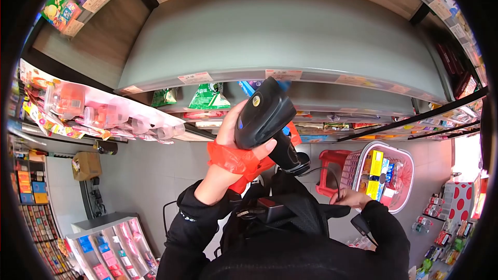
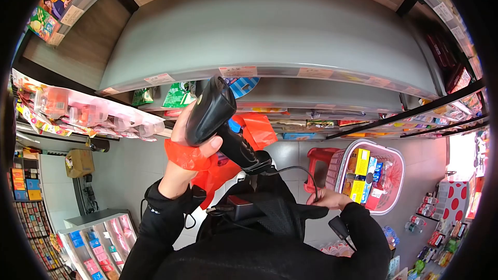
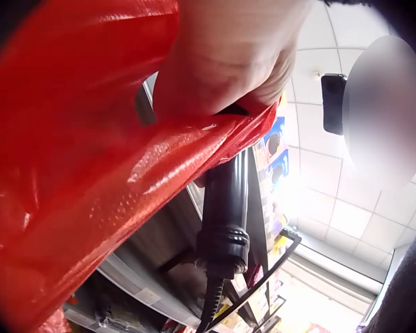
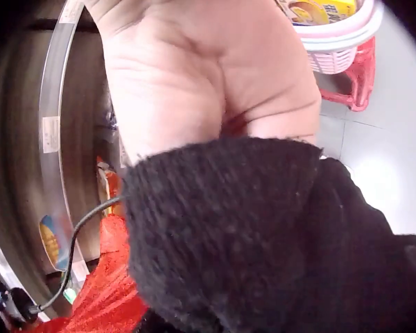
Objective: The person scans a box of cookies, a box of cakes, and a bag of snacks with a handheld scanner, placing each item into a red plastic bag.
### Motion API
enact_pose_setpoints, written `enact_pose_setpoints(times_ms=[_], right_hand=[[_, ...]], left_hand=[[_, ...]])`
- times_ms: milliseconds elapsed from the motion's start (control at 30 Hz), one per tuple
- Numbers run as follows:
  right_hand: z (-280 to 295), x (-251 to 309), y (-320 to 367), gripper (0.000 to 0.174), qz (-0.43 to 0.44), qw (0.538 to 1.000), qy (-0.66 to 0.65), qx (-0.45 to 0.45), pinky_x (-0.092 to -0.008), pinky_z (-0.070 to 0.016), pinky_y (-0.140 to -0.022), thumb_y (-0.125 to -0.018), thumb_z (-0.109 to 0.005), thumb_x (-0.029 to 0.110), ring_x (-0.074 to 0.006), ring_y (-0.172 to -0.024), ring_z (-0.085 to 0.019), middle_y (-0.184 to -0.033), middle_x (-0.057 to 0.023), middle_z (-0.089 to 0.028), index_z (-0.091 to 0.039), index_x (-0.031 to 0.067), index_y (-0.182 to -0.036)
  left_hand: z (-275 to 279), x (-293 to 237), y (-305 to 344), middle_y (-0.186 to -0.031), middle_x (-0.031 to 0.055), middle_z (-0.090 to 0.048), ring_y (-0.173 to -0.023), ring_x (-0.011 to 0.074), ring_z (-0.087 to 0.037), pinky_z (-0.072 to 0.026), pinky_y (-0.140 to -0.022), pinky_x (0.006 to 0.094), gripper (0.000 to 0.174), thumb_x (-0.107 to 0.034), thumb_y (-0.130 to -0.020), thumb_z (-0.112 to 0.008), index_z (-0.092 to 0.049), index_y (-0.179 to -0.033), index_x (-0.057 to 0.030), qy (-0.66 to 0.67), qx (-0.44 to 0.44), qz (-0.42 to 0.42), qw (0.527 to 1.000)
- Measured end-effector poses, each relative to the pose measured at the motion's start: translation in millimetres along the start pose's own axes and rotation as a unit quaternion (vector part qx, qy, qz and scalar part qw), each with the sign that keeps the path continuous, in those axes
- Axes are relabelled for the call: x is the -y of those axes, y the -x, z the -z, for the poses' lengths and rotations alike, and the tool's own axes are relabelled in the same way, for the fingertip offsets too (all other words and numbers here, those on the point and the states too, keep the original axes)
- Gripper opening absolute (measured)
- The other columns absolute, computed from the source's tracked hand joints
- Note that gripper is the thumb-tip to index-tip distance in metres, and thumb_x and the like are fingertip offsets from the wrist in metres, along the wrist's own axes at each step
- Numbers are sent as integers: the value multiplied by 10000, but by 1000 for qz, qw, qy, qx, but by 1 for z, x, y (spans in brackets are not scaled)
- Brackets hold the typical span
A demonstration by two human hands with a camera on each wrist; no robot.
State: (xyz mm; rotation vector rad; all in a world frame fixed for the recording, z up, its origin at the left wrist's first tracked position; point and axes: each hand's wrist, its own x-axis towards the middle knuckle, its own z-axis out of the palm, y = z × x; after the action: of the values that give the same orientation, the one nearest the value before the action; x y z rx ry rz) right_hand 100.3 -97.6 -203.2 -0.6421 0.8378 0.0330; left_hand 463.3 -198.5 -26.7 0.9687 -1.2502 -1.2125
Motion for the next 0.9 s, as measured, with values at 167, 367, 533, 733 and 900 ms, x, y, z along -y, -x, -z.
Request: enact_pose_setpoints(times_ms=[167,367,533,733,900], right_hand=[[-12,-35,11,398,-58,965,-253,23,-288,-429,-818,-759,-633,147,-144,-866,-574,-978,-79,-596,-500,-9,-1100],[-13,-45,40,521,-40,824,-515,234,-364,-331,-948,-779,-613,156,-214,-1117,-440,-1262,-155,-404,-392,-35,-1211],[-6,-33,47,446,22,967,-176,183,-360,-301,-989,-764,-599,21,-215,-1157,-405,-1275,-148,-387,-448,-16,-1182],[10,20,52,490,-4,996,-71,50,-327,-360,-930,-749,-611,17,-190,-1064,-475,-1217,-108,-441,-426,21,-1203],[24,129,68,261,-2,842,531,-90,-271,-442,-764,-773,-590,103,-146,-861,-557,-869,-63,-610,-550,27,-1020]], left_hand=[[-3,1,1,-1131,85,-454,-1044,169,-469,-387,-879,305,640,-47,-680,-684,-346,-1223,-34,14,21,-9,1000],[-6,-7,0,-1135,85,-457,-1038,170,-478,-402,-873,309,635,-32,-684,-672,-342,-1227,-36,-10,34,-10,999],[-9,-4,-1,-1147,83,-459,-1052,164,-460,-372,-885,301,701,-86,-655,-703,-331,-1244,-15,-3,23,12,1000],[-13,-6,0,-1200,91,-412,-1123,187,-409,-342,-930,324,725,-33,-641,-714,-326,-1254,-43,2,86,1,996],[-18,-5,-1,-1217,109,-394,-1168,216,-363,-289,-971,337,761,-39,-620,-731,-323,-1262,-41,-25,99,17,995]])
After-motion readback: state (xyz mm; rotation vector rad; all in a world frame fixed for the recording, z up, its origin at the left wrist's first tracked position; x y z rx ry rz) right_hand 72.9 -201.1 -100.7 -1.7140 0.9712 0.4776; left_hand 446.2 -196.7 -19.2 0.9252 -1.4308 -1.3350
